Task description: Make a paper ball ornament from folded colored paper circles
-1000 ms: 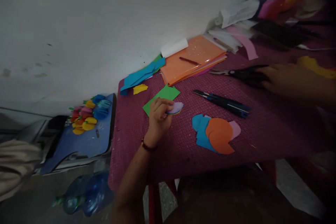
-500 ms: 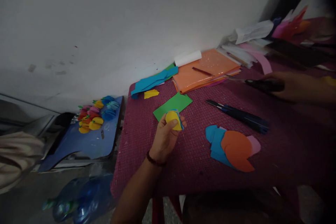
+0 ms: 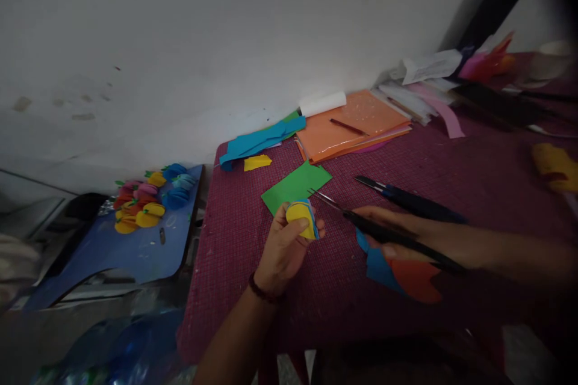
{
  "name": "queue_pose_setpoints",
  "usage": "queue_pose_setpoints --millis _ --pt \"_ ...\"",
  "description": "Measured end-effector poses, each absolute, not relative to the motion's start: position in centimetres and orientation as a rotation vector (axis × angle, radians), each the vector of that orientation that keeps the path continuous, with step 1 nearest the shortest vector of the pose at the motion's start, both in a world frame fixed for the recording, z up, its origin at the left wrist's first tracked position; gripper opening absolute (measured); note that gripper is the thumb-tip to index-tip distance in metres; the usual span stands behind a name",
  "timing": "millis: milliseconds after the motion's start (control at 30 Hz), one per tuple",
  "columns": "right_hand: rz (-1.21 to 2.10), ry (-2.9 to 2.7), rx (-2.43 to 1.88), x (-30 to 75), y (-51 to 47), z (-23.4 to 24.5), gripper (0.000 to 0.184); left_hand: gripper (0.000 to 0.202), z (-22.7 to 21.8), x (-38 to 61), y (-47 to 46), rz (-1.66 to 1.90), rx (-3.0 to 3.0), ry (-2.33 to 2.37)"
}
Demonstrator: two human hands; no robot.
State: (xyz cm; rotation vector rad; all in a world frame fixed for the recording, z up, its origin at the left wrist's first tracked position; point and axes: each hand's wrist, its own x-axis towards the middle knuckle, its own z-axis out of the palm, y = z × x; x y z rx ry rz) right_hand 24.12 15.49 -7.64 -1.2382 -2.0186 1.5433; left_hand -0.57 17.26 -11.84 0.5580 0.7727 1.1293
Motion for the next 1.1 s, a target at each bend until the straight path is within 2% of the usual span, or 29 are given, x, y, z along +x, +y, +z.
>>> queue_pose_setpoints --millis 100,300,433,767,1100 --pt "1.732 -2.0 -1.102 23.3 16.1 -8.5 0.078 0.042 -12.0 -0.4 17.3 1.091 0.535 0.77" --pt "1.802 -1.904 -1.061 22.6 16.3 -9.7 0.078 0.041 -12.5 0.1 17.1 1.044 0.536 0.779" --pt "1.774 -1.905 -1.081 22.4 16.4 -10.1 0.078 0.041 -12.7 0.2 17.1 1.017 0.549 0.792" --pt "1.644 -1.797 -1.142 21.9 15.8 -11.2 0.055 0.041 -12.2 0.4 17.0 1.001 0.586 0.818" --pt "1.574 -1.743 -1.208 22.2 15.1 -11.1 0.06 0.039 -11.9 0.4 16.6 1.002 0.543 0.708"
